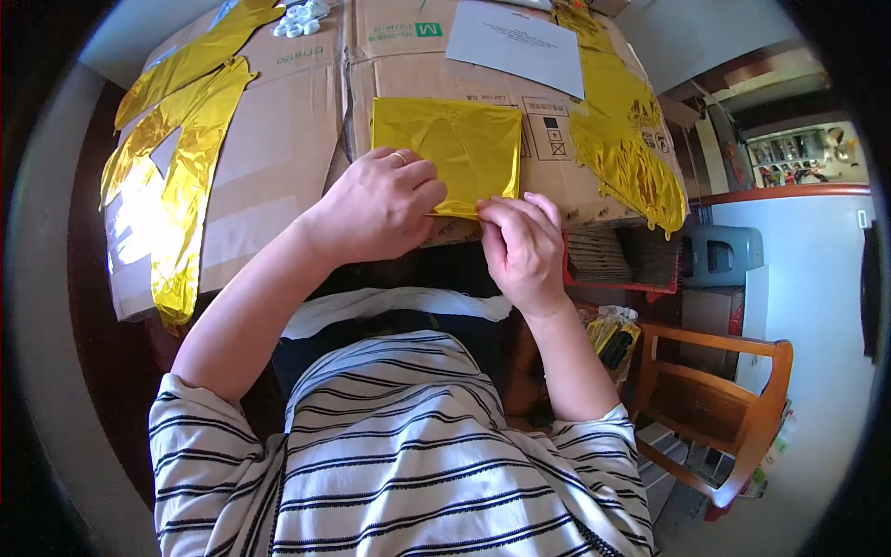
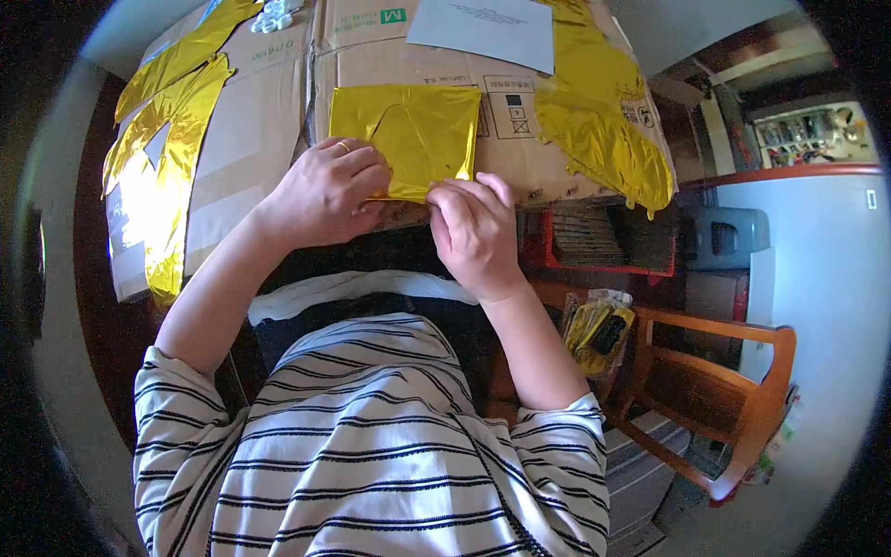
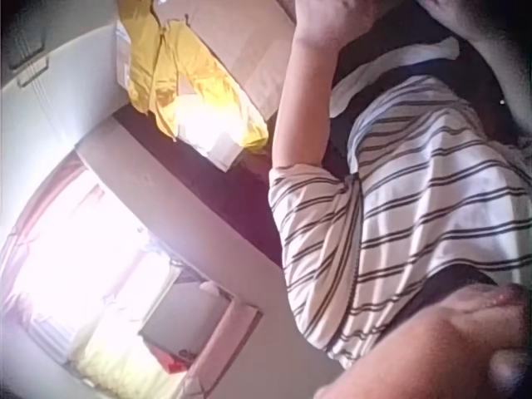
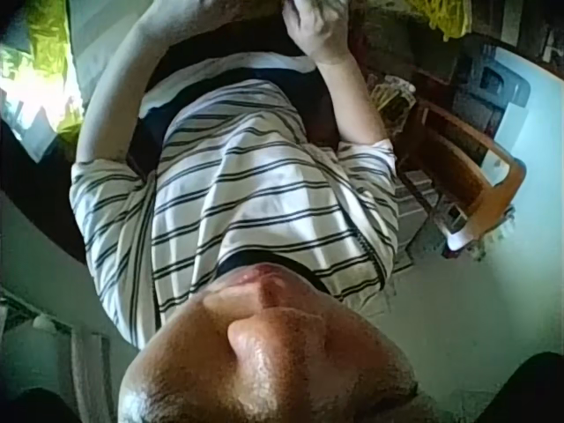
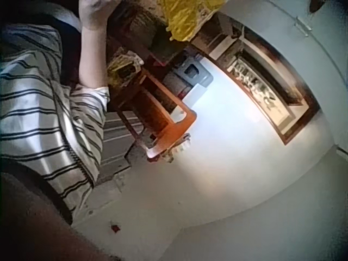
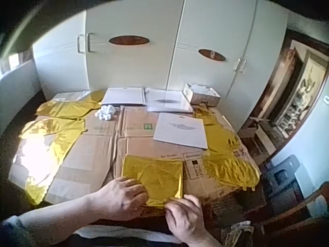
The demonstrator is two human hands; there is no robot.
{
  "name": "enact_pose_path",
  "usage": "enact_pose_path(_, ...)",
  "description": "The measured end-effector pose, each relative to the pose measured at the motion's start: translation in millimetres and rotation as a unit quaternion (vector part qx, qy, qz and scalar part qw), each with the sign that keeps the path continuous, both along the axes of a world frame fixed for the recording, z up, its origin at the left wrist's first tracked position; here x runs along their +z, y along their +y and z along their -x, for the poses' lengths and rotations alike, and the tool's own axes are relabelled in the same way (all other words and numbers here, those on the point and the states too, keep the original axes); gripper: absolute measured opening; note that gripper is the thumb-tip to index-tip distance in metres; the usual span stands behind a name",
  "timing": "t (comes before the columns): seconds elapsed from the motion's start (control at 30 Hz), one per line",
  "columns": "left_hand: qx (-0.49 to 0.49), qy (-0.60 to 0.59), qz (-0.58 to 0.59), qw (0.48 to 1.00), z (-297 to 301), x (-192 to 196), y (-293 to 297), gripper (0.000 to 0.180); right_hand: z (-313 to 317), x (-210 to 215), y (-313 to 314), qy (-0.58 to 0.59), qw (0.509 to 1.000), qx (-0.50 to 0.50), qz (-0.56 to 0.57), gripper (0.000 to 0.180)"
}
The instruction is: The recorder folds and flattens gold foil bags on a workbench.
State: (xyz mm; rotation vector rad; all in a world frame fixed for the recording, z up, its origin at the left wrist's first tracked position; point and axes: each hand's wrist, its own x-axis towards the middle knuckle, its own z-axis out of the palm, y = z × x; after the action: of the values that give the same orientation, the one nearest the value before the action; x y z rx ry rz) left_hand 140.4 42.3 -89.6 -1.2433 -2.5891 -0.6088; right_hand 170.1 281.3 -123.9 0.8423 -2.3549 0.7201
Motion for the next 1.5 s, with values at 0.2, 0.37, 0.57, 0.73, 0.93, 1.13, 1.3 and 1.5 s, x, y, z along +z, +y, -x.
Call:
enact_pose_path(0.2, 0.006, 0.030, -0.001, 1.000, 0.8, -5.3, 3.3, 0.020, 0.5, -0.4, 0.2, -0.018, 1.000, -0.002, 0.003, 0.022)
enact_pose_path(0.37, 0.022, 0.011, -0.008, 1.000, -0.1, -5.7, 2.3, 0.017, -13.0, 0.8, -1.8, 0.096, 0.994, -0.046, -0.035, 0.026)
enact_pose_path(0.57, 0.037, -0.019, -0.037, 0.998, 0.1, -3.0, 2.2, 0.013, -14.1, -10.2, -5.3, 0.114, 0.987, -0.113, 0.028, 0.025)
enact_pose_path(0.73, 0.039, -0.031, -0.051, 0.997, 2.9, -2.1, 1.2, 0.012, -15.2, -18.0, -10.1, 0.086, 0.991, -0.085, 0.055, 0.024)
enact_pose_path(0.93, 0.047, -0.034, -0.041, 0.997, 3.2, -0.9, 0.2, 0.010, -19.9, -14.1, -18.7, 0.113, 0.991, -0.068, -0.016, 0.026)
enact_pose_path(1.13, 0.045, -0.046, -0.050, 0.997, 4.3, 1.2, 1.2, 0.010, -25.5, -7.6, -28.1, 0.024, 0.990, -0.100, -0.092, 0.032)
enact_pose_path(1.3, 0.044, -0.044, -0.056, 0.996, 5.6, -0.9, -0.3, 0.011, -23.2, -8.6, -33.2, 0.042, 0.989, -0.092, -0.104, 0.035)
enact_pose_path(1.5, 0.051, -0.059, -0.069, 0.995, 6.0, 0.6, -0.5, 0.011, -22.5, -11.8, -35.2, 0.016, 0.991, -0.081, -0.108, 0.037)
